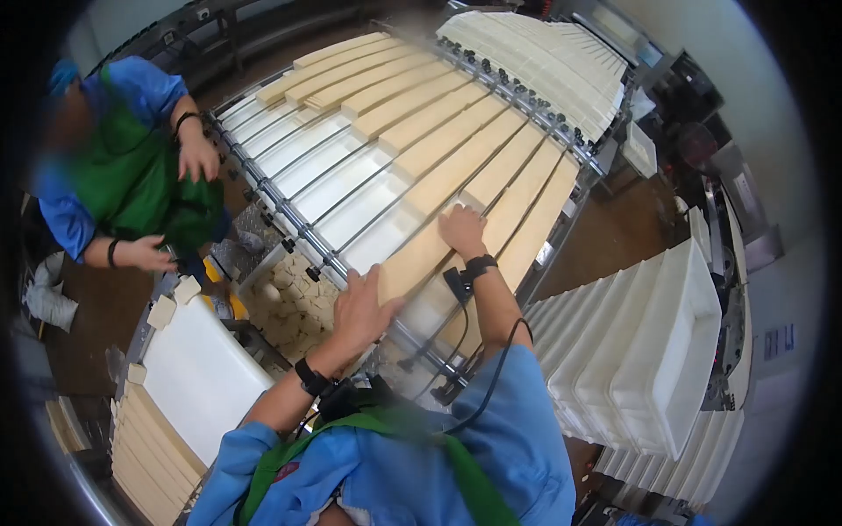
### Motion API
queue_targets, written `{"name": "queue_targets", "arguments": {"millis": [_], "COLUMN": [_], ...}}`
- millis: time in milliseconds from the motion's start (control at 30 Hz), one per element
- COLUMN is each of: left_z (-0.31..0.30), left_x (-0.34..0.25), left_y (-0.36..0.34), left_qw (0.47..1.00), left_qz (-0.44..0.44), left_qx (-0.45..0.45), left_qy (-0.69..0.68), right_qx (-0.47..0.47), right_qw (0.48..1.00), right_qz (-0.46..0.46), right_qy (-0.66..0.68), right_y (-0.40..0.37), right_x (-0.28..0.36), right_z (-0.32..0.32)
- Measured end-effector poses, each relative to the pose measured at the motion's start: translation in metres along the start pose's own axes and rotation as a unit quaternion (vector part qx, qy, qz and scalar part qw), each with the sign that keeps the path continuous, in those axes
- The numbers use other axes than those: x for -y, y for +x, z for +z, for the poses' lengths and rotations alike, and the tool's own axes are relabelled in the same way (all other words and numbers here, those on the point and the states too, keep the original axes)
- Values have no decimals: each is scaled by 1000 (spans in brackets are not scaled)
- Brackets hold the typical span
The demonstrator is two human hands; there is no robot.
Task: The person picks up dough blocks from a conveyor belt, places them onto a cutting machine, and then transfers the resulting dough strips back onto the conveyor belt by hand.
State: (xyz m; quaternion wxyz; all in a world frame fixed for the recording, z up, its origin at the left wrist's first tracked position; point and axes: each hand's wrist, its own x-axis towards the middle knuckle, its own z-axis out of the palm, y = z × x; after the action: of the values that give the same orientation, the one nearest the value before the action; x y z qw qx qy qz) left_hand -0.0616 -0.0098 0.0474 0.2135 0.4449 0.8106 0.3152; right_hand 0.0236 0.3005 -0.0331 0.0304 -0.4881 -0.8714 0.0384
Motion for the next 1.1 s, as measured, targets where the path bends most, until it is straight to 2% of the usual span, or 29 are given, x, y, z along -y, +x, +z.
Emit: {"name": "queue_targets", "arguments": {"millis": [33,67,100,133,200,233,300,333,400,433,467,533,600,667,767,867,933,1000,1067,1100], "left_z": [5,12,28,47,77,78,73,73,69,67,67,76,78,73,62,20,1,-15,-22,-24], "left_x": [-3,-5,0,8,21,17,10,12,18,22,24,34,33,26,32,40,69,110,152,172], "left_y": [12,19,29,37,46,45,39,37,35,35,33,36,39,38,25,-8,-37,-62,-91,-106], "left_qw": [1000,998,998,998,995,995,991,991,990,984,983,988,985,984,978,968,945,938,927,939], "left_qz": [-3,-5,2,1,24,22,-59,-65,-17,-59,-73,-2,-18,-52,-83,-122,-39,-45,-58,-30], "left_qx": [23,47,18,17,-42,-44,-43,-42,-62,-38,-37,-85,-107,-90,-93,-83,-218,-257,-302,-313], "left_qy": [-19,-38,-57,-57,-84,-85,-112,-113,-126,-163,-164,-128,-135,-143,-167,-205,-239,-228,-213,-142], "right_qx": [3,-51,-106,-106,-163,-154,-106,-101,75,85,67,57,29,42,2,-15,-17,20,3,-12], "right_qw": [1000,999,994,994,982,982,985,985,972,970,967,960,963,962,962,965,962,975,969,962], "right_qz": [-2,-5,-7,-8,-70,-86,-137,-139,-200,-205,-223,-252,-258,-263,-271,-261,-273,-219,-242,-272], "right_qy": [1,-14,-29,-28,-68,-69,-22,-23,99,99,103,108,71,61,5,-16,-2,-37,-40,-10], "right_y": [2,2,2,-3,-28,-42,-79,-98,-129,-136,-144,-154,-152,-153,-152,-154,-152,-153,-158,-164], "right_x": [-2,-4,-4,-3,2,6,19,29,43,42,41,40,38,43,50,54,54,63,98,124], "right_z": [4,8,11,13,19,22,14,6,-4,4,13,21,18,13,10,16,22,22,16,5]}}
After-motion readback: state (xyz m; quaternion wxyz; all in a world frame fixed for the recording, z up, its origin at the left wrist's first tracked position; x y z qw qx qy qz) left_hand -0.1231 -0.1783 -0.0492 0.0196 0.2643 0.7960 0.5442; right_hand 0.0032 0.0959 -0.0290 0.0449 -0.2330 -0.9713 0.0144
